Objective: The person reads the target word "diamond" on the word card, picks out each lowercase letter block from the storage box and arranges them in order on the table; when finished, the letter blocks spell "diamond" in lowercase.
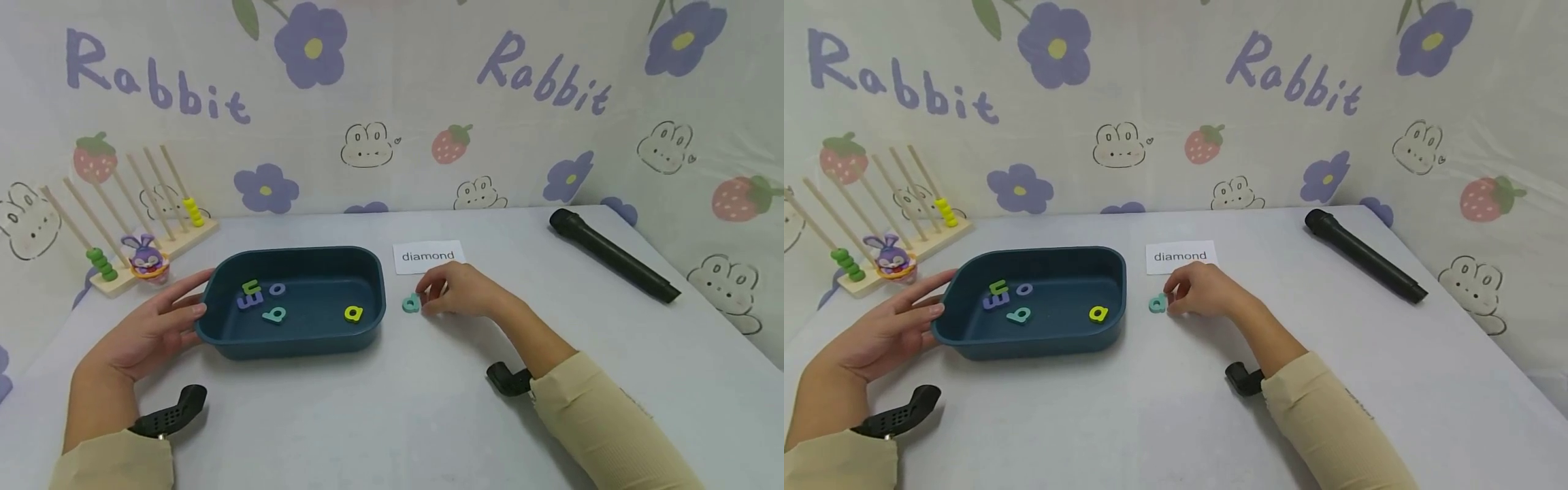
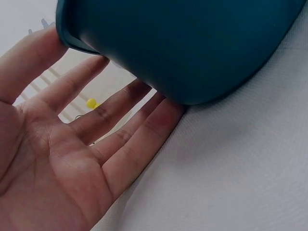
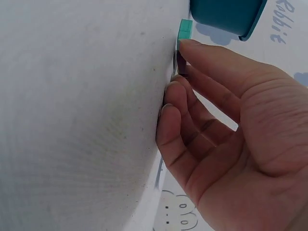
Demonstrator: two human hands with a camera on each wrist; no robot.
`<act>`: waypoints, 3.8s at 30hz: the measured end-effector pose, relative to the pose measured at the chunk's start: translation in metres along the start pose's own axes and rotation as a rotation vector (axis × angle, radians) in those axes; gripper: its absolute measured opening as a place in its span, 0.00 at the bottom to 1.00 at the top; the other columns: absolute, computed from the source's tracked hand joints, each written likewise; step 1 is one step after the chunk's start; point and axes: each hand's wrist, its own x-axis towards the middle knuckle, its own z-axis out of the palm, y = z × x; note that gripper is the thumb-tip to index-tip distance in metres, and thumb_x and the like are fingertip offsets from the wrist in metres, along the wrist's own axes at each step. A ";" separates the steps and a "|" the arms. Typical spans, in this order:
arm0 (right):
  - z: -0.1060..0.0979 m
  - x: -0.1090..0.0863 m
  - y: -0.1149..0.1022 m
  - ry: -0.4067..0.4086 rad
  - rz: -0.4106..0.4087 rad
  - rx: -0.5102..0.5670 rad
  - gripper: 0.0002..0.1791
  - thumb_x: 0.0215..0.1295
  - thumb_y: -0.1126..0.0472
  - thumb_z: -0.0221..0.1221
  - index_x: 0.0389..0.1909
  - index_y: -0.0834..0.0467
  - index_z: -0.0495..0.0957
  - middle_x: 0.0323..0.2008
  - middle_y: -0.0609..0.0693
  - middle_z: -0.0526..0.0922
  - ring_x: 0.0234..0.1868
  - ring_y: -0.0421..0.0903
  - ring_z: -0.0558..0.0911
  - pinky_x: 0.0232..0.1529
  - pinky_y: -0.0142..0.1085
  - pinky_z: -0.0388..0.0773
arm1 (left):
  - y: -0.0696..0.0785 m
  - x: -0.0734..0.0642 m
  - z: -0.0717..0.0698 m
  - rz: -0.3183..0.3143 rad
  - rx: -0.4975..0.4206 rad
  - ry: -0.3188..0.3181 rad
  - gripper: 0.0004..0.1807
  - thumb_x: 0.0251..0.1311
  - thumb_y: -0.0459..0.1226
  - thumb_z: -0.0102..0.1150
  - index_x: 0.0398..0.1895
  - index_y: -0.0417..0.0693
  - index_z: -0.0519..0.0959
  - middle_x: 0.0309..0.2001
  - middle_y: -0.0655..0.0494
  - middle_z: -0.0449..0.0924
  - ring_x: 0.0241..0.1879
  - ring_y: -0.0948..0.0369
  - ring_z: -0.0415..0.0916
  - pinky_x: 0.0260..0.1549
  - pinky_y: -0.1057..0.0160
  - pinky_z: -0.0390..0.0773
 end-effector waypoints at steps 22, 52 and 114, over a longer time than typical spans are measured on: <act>0.001 0.002 -0.003 0.000 0.013 -0.076 0.09 0.62 0.59 0.71 0.42 0.52 0.85 0.35 0.49 0.82 0.38 0.47 0.78 0.38 0.36 0.75 | 0.003 0.000 0.001 -0.012 0.013 0.014 0.36 0.80 0.40 0.49 0.84 0.68 0.49 0.83 0.40 0.34 0.58 0.71 0.78 0.53 0.66 0.84; -0.018 0.000 -0.008 -0.140 0.022 -0.065 0.21 0.67 0.53 0.67 0.58 0.56 0.79 0.44 0.54 0.84 0.35 0.47 0.82 0.43 0.38 0.79 | 0.002 0.001 0.001 -0.006 -0.008 0.012 0.35 0.80 0.40 0.49 0.84 0.68 0.51 0.82 0.41 0.36 0.59 0.69 0.78 0.54 0.65 0.83; -0.029 0.069 -0.172 -0.429 0.026 -0.310 0.15 0.63 0.61 0.71 0.49 0.46 0.86 0.48 0.49 0.86 0.52 0.52 0.85 0.51 0.42 0.85 | 0.007 -0.002 0.003 -0.031 -0.019 0.029 0.36 0.78 0.41 0.51 0.83 0.69 0.51 0.84 0.41 0.34 0.58 0.68 0.79 0.53 0.66 0.83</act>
